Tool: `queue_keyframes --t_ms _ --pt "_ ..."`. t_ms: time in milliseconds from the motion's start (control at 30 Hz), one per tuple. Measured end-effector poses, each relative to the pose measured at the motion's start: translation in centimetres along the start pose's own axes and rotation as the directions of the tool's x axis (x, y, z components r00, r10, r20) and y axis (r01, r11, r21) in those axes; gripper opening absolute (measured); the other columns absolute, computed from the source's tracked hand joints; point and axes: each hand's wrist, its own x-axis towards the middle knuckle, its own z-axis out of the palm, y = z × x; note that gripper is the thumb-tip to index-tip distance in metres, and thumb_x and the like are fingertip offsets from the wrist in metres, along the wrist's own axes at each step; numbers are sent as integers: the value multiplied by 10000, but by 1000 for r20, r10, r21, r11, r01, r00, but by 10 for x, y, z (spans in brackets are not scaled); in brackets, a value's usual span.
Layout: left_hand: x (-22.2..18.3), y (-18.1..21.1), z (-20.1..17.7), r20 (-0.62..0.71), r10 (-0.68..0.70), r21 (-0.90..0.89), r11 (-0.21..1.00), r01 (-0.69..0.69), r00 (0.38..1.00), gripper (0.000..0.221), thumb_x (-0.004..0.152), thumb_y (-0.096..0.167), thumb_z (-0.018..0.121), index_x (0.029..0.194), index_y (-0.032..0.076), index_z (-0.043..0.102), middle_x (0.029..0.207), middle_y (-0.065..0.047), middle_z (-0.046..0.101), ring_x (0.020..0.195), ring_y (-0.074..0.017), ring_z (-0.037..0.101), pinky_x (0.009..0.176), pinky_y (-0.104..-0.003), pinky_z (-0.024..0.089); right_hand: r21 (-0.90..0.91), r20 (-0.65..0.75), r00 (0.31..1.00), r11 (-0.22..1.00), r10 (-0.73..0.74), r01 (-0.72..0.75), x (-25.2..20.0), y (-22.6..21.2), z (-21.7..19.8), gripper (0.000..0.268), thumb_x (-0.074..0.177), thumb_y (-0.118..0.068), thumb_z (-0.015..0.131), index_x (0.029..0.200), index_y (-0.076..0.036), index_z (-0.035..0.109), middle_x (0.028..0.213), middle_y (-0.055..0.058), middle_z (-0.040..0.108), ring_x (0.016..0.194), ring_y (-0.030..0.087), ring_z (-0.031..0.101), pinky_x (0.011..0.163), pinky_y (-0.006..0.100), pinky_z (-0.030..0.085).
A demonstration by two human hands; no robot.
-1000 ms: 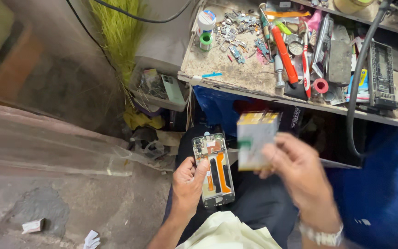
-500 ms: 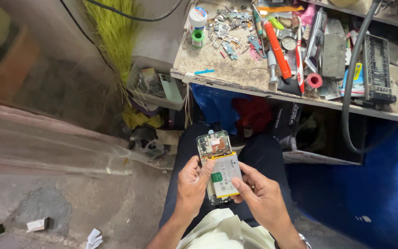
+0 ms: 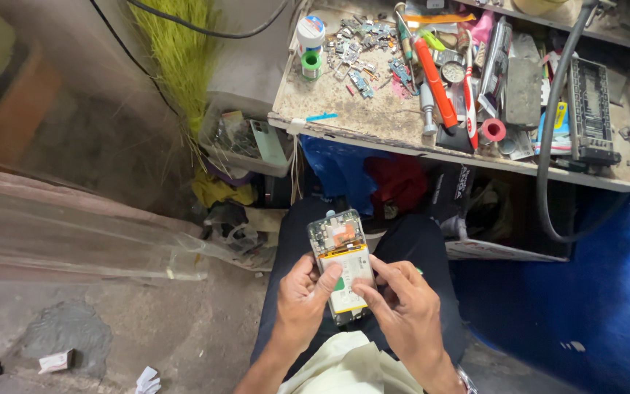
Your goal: The person disassembles a smartphone, removes the battery, and uses a screwdriver to unscrew internal components. They then reassemble the phone by placing the back cover and securing it with screws.
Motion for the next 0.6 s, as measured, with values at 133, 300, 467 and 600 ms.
queue_keyframes --t_ms 133,300,467,600 --pt "-2 5 -6 13 1 -20 1000 -1 1000 316 1000 167 654 1216 -60 612 1106 -118 741 959 -112 696 866 -274 570 412 122 992 911 -37 -17 4 14 -3 432 854 -92 768 1274 -37 683 1106 71 671 927 120 666 785 244 586" --pt "-6 8 -5 26 -67 38 997 66 997 333 995 192 637 1238 -34 615 1092 -101 753 940 -107 702 844 -265 571 406 207 978 912 -34 -54 -7 29 -2 492 908 -55 719 1391 -24 631 1160 60 650 953 123 629 783 242 565" --pt "-6 14 -3 40 -90 43 995 88 995 359 1021 221 611 1269 -39 616 1095 -95 746 946 -108 700 840 -270 570 662 362 932 695 32 -281 -4 37 -6 506 951 -55 668 1446 -3 574 1158 92 659 1065 132 647 905 263 547" --pt "-9 19 -4 112 -134 71 989 127 985 387 1007 223 596 1320 -4 586 1121 -80 742 973 -103 704 859 -272 575 702 428 887 554 173 -447 -2 42 -7 603 852 -45 744 1425 8 564 1035 110 697 955 155 679 827 316 590"
